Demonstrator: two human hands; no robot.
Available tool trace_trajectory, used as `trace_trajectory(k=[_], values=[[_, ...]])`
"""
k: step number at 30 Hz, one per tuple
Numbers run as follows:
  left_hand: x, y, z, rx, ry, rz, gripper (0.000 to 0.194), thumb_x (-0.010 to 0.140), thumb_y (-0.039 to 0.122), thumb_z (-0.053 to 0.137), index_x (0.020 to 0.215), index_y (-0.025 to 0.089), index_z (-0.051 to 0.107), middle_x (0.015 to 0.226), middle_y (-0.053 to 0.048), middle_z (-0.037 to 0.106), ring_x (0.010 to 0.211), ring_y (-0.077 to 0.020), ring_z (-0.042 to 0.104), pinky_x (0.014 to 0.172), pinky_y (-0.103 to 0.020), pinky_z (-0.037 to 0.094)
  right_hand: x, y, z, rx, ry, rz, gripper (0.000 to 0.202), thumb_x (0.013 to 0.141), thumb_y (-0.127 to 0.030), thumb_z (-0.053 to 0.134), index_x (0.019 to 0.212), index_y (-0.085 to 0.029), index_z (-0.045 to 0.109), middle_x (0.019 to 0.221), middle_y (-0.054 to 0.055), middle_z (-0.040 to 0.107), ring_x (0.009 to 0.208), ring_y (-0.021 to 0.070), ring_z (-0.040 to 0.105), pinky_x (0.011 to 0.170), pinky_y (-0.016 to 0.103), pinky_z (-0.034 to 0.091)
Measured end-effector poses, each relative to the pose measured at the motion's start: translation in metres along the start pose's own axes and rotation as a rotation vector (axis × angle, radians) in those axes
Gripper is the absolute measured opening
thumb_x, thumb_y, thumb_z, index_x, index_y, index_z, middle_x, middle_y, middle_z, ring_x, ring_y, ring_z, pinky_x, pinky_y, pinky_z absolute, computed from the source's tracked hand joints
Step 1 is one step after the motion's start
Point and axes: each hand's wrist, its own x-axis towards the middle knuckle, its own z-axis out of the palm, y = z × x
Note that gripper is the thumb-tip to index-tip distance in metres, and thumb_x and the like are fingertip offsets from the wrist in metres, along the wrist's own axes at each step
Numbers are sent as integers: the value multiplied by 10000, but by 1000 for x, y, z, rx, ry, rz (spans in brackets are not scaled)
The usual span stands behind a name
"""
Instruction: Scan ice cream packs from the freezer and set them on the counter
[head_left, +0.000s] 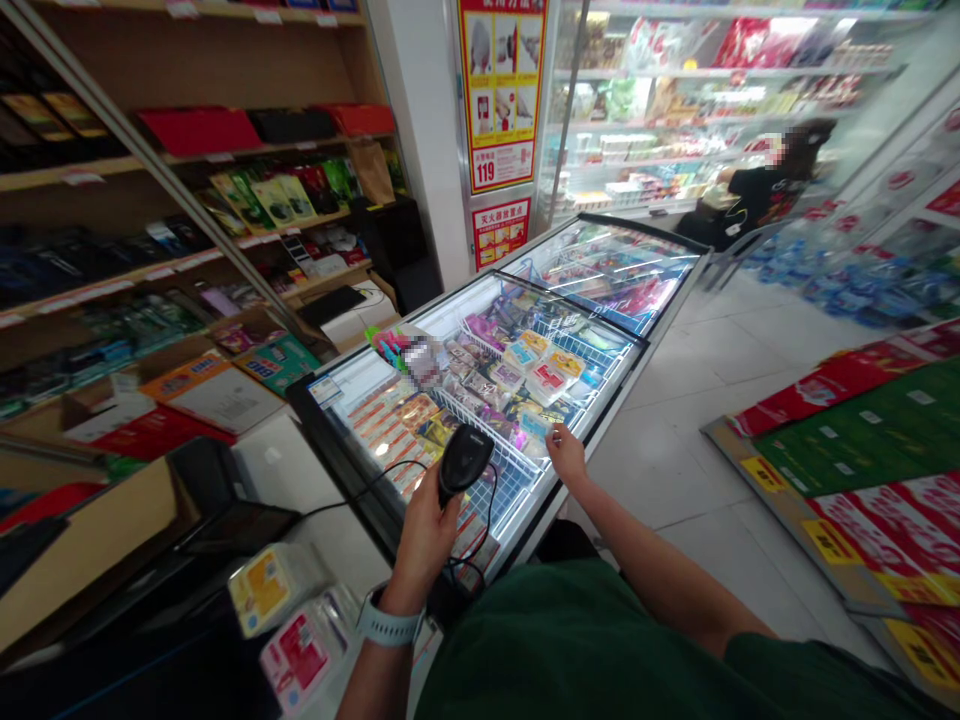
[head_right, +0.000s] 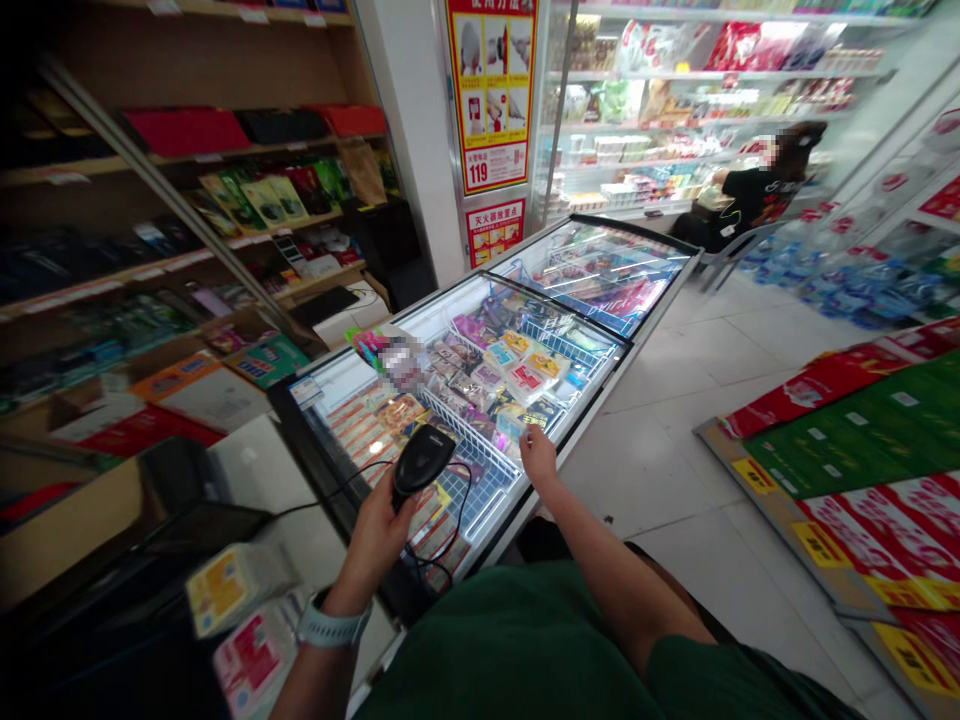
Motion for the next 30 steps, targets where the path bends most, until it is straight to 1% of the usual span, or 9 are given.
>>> trace_trajectory(k=[8,11,16,22,30], values=[[0,1,-1,19,-11,-10,435,845,221,505,1272,144,467,1213,-138,590,1147,-250,551,994,-414,417,7,-8,0,81,-15,2,272,832,-282,469,1082,-205,541,823,18,678,719,169,659,649,250,470],[0,1,-1,15,-14,-12,431,853,237,502,1273,146,465,1213,-141,588,1159,-253,545,996,-417,415,11,-14,-3,111,-16,-9,258,824,-279,484,1064,-207,545,814,13,678,733,173,664,681,263,480],[1,3,-1,10,-17,-18,433,853,247,501,1272,143,464,1229,-143,581,1177,-257,534,1004,-418,409,19,-29,-8,165,-26,-42,233,819,-297,494,1031,-223,556,812,3,680,745,173,667,686,270,488],[2,4,0,13,-6,-2,433,847,234,497,1269,139,469,1230,-144,581,1167,-255,541,1007,-422,410,26,-44,-13,213,-25,-83,236,818,-318,486,1020,-223,561,777,0,679,704,174,661,690,285,484],[4,4,-1,12,0,17,447,833,209,509,1274,149,469,1217,-137,593,1156,-253,553,1001,-417,418,34,-58,-13,270,-17,-135,232,808,-332,482,1007,-232,548,786,-14,649,711,166,657,670,277,493]])
